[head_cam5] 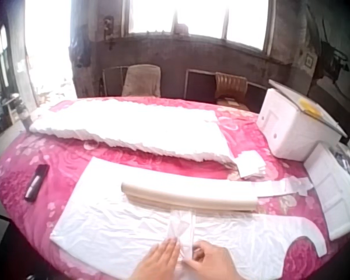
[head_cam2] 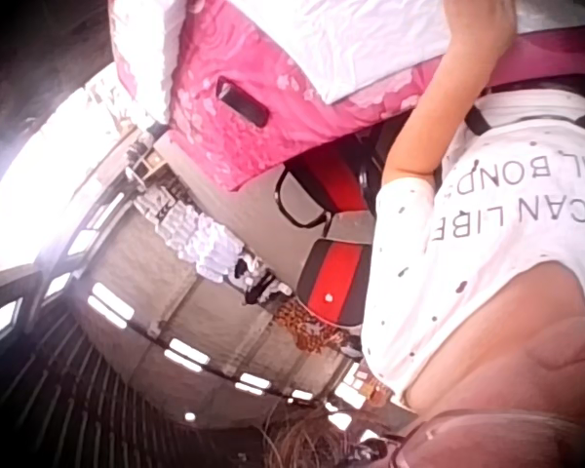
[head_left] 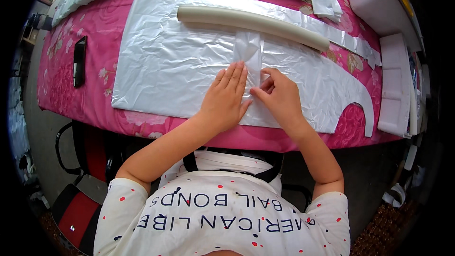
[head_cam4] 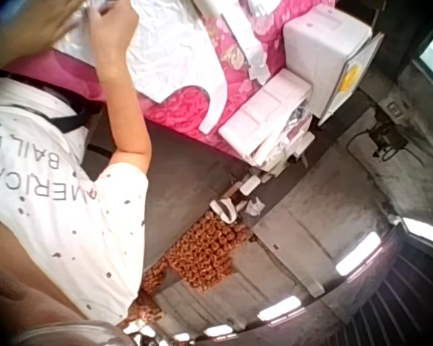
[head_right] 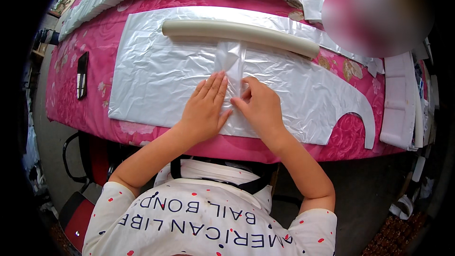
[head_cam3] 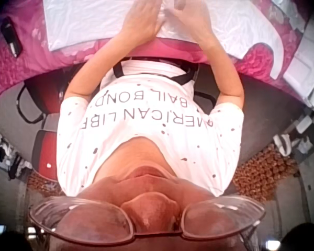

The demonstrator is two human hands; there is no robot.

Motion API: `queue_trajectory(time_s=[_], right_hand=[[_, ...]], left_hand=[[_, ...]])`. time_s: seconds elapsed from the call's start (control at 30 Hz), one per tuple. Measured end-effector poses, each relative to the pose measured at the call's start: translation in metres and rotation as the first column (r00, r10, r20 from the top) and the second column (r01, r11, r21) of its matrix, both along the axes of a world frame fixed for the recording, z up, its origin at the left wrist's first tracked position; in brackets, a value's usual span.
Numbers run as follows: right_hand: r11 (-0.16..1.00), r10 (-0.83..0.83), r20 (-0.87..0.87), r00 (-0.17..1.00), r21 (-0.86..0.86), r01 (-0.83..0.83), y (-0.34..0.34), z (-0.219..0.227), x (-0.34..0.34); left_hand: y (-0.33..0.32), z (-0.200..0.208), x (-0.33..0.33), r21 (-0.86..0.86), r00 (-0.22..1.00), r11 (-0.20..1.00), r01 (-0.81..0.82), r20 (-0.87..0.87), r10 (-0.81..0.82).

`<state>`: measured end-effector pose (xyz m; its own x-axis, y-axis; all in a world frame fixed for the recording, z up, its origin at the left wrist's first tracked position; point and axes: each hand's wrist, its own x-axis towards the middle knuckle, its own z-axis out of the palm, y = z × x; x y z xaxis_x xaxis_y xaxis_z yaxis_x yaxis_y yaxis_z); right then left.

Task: The person wraps small white rectangular items in clear plastic film on a pink floral tablecloth. They unroll the film, place an item on it, fold the film over, and smooth it down, repeating this process for several items.

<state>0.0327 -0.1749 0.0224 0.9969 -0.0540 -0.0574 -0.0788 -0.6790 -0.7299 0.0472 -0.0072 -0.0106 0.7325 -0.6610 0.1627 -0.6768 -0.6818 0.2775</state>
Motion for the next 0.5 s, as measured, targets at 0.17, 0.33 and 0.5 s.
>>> queue_trajectory(time_s=[0.17, 0.33, 0.5], right_hand=[[0.882, 0.395, 0.413, 0.821, -0.420, -0.213, -0.015, -0.011, 0.002], [0.782, 0.596, 0.276, 0.754, -0.413, -0.467, -0.023, -0.010, 0.016], [0.757, 0.644, 0.273, 0.714, -0.363, -0.544, -0.032, -0.004, 0.030]], left_hand=[[-0.002, 0.009, 0.007, -0.112, 1.000, 0.994, -0.001, 0.028, 0.004], [-0.002, 0.009, 0.014, -0.097, 0.998, 0.995, 0.017, 0.069, -0.010], [-0.001, 0.003, 0.024, -0.060, 0.979, 0.997, 0.039, 0.203, -0.026]])
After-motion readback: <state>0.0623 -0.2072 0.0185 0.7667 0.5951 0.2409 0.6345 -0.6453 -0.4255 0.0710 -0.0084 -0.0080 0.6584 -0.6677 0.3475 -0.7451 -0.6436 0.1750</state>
